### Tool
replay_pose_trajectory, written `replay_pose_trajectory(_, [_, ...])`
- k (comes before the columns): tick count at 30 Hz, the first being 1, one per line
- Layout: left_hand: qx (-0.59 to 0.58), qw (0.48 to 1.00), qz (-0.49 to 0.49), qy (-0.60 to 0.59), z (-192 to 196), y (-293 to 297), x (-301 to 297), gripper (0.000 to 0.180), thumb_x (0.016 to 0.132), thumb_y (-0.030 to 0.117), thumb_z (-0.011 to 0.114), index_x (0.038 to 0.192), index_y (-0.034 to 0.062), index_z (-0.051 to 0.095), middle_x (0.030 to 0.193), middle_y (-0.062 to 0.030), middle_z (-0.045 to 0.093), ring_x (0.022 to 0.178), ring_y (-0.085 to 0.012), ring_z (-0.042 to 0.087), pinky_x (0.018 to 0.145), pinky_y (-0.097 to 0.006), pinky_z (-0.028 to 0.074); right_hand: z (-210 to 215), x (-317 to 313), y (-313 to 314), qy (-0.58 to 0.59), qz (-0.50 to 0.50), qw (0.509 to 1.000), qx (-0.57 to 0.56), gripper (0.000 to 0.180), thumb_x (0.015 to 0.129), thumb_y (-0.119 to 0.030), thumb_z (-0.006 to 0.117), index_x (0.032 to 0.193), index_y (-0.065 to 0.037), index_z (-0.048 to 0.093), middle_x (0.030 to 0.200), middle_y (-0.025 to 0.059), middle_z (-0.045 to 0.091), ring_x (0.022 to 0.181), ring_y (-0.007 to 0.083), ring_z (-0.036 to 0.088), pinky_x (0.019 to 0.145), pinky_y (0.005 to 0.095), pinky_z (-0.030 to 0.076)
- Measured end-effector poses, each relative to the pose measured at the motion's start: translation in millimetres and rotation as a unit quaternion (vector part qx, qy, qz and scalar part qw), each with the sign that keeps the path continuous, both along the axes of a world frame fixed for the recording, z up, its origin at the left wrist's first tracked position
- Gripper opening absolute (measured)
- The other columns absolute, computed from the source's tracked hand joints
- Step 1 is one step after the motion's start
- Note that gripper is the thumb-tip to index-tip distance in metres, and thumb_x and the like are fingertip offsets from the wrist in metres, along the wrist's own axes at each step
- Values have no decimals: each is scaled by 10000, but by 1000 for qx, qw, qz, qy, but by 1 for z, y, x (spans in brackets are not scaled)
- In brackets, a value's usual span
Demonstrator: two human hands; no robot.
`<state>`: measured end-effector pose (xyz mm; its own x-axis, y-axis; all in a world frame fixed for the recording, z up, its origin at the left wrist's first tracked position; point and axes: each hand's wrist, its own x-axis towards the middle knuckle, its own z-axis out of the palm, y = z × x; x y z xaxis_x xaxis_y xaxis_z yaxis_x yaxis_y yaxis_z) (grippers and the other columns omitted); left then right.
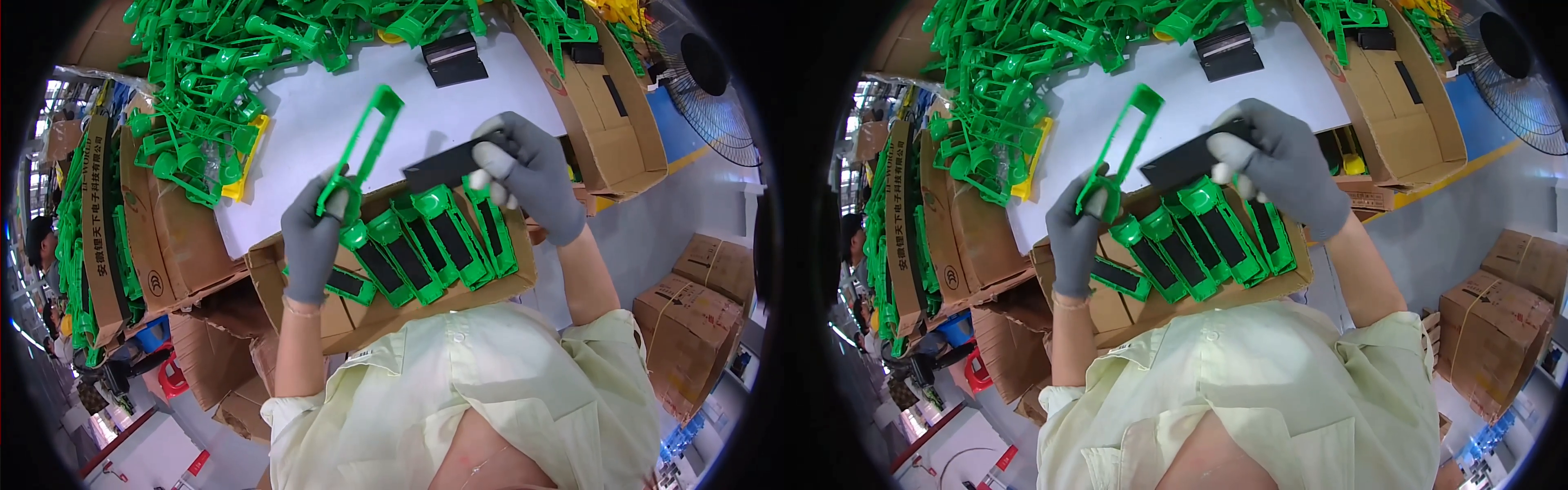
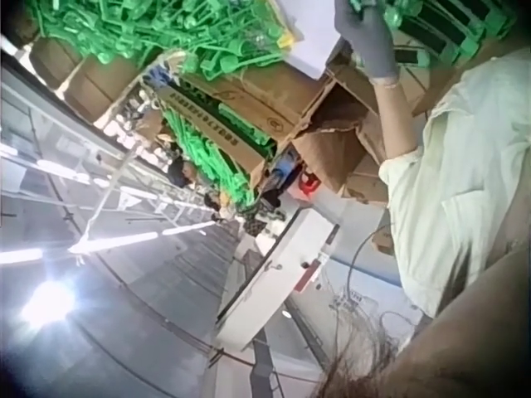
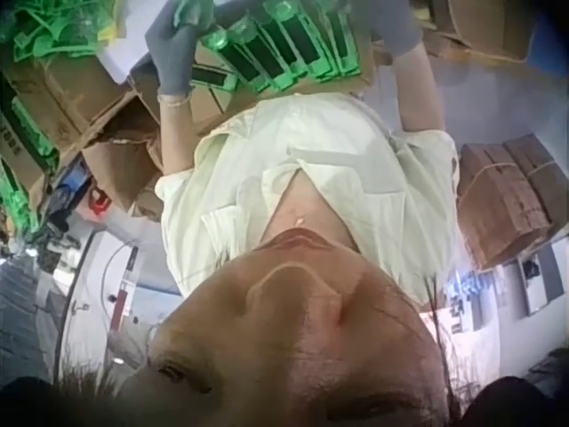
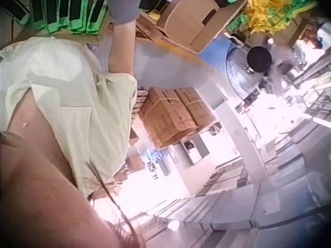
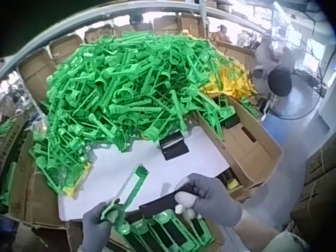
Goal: Assembling green plastic stakes with solar panel components in a factory production line.
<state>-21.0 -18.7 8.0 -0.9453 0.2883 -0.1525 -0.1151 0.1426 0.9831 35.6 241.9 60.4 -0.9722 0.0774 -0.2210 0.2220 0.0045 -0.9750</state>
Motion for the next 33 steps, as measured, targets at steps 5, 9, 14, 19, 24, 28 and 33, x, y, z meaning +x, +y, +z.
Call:
replay_pose_trajectory(5, [114, 989, 21, -92, 21, 14, 35, 284, 883, 27, 558, 1159, -38, 579, 989, -112, 648, 848, -214, 667, 693, -288, 577, -8, -4, -15, -22, 63, 998, -14, 203, 895, -168, 572, 1059, -50, 556, 711, 22, 637, 537, 5, 526, 438, 141, 367])
replay_pose_trajectory(9, [148, 978, 21, -146, 24, 13, 41, 286, 878, 37, 550, 1144, -68, 568, 946, -121, 629, 794, -236, 664, 617, -258, 542, -10, 1, -17, -32, 55, 998, -9, 207, 893, -162, 572, 1064, -47, 553, 712, 25, 636, 541, 11, 532, 441, 145, 370])
replay_pose_trajectory(14, [193, 967, 6, -165, 20, 13, 40, 310, 870, 12, 571, 1168, -73, 559, 949, -137, 646, 784, -249, 682, 636, -283, 588, -3, 2, -20, -37, 53, 997, 45, 196, 884, -151, 588, 1037, -32, 564, 667, 27, 621, 517, 23, 525, 437, 160, 374])
replay_pose_trajectory(19, [189, 961, 17, -202, 25, 18, 42, 293, 874, -4, 559, 1155, -85, 564, 941, -153, 647, 775, -250, 685, 619, -281, 592, -5, 11, -26, 12, 42, 992, 117, 172, 876, -134, 601, 994, -13, 573, 635, 17, 600, 508, 29, 533, 446, 179, 394])
replay_pose_trajectory(24, [118, 976, 13, -180, 30, 26, 48, 289, 888, 48, 562, 1144, -87, 558, 846, -143, 654, 703, -210, 672, 541, -226, 531, 0, 8, -23, 28, 67, 978, 195, 162, 882, -138, 598, 967, -5, 565, 615, 11, 574, 509, 33, 548, 452, 196, 404])
replay_pose_trajectory(28, [80, 984, 24, -160, 30, 30, 52, 277, 884, 46, 569, 1130, -81, 575, 859, -144, 656, 705, -191, 671, 550, -225, 540, -3, 8, -23, 27, 86, 977, 192, 163, 885, -153, 597, 955, -9, 564, 612, 24, 577, 496, 49, 551, 455, 210, 406])
replay_pose_trajectory(33, [125, 975, 6, -186, 29, 34, 53, 290, 853, -24, 586, 1140, -70, 586, 909, -131, 662, 753, -207, 686, 588, -248, 572, -15, 13, -23, 43, 81, 970, 225, 258, 839, -219, 665, 966, -18, 567, 627, 28, 591, 528, 73, 567, 503, 236, 443])
